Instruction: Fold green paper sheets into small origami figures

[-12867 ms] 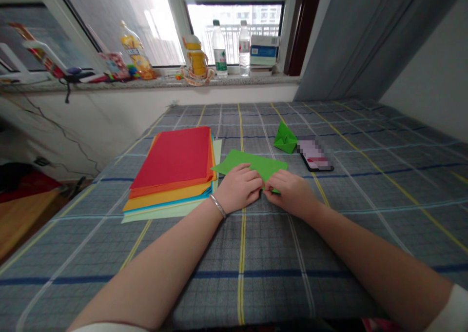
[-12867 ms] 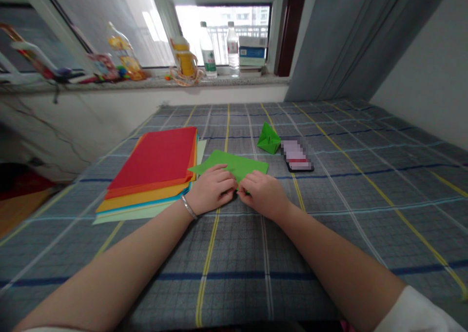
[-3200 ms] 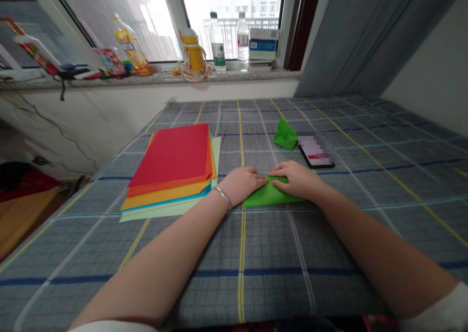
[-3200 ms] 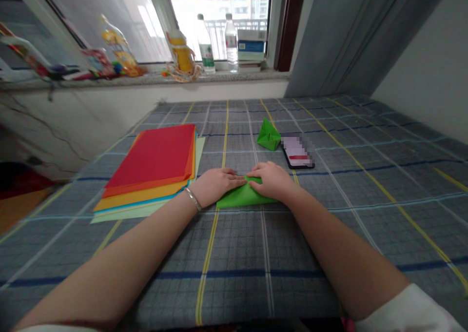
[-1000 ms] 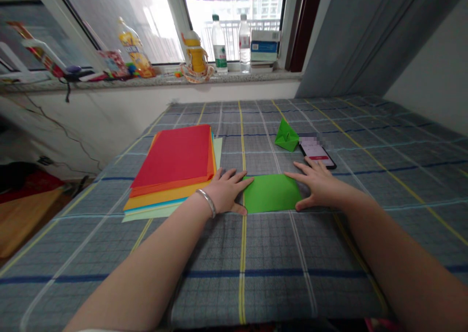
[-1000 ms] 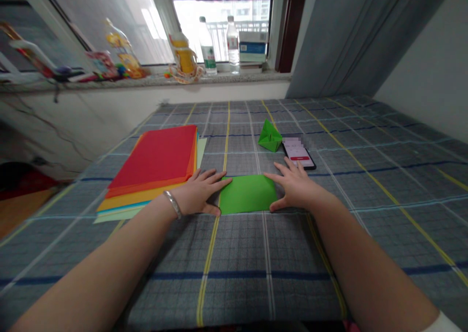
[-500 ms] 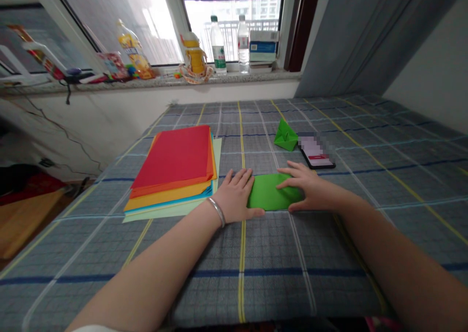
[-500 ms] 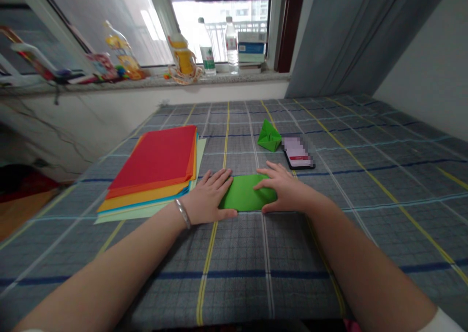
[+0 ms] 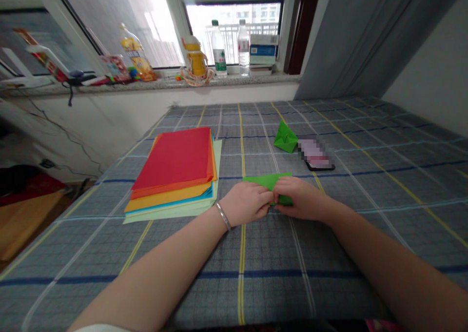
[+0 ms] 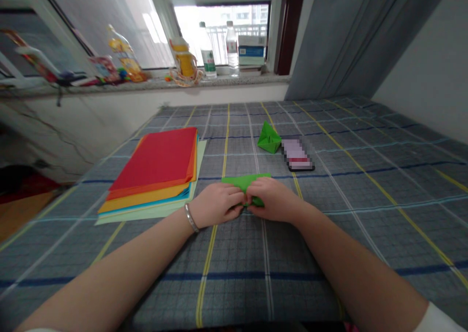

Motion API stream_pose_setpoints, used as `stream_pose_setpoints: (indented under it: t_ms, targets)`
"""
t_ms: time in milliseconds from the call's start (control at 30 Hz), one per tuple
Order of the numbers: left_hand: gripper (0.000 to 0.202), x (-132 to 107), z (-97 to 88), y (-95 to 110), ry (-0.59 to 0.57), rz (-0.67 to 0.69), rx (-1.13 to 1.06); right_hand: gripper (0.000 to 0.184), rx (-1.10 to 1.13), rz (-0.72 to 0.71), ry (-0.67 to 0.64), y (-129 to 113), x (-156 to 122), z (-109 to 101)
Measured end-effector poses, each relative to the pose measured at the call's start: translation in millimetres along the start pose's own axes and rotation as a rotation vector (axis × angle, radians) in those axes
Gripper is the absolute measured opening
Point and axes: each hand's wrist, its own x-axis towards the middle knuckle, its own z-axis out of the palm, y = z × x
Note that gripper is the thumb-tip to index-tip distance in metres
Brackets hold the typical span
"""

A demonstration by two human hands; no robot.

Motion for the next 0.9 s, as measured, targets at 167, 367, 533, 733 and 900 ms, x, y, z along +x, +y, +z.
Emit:
stream_pose_setpoints:
  t_ms: [167, 367, 533, 733, 900]
  targets:
    - [0.012, 1, 3.3, -1, 0.047, -0.084, -0.037, 0.008, 0.050, 0.075, 0.075, 0, 2, 6]
    - [0.011, 2, 2.3, -5, 0.177, -0.036, 0.003, 0.010, 0.122, 0.055, 0.142, 1, 5, 6]
    - [0.020, 0, -4.6, -10, 0.252, -0.006, 0.108, 0.008, 0.101, 0.070, 0.140, 5, 2, -1]
    - [0.020, -7, -10.9, -24, 0.272, -0.043, 0.139, 0.009, 0.101, 0.086, 0.167, 14, -4, -11]
    - [0.018, -9, -11.9, -33, 0.289, -0.095, 0.123, 0.010, 0.118, 0.114, 0.183, 22, -10, -20]
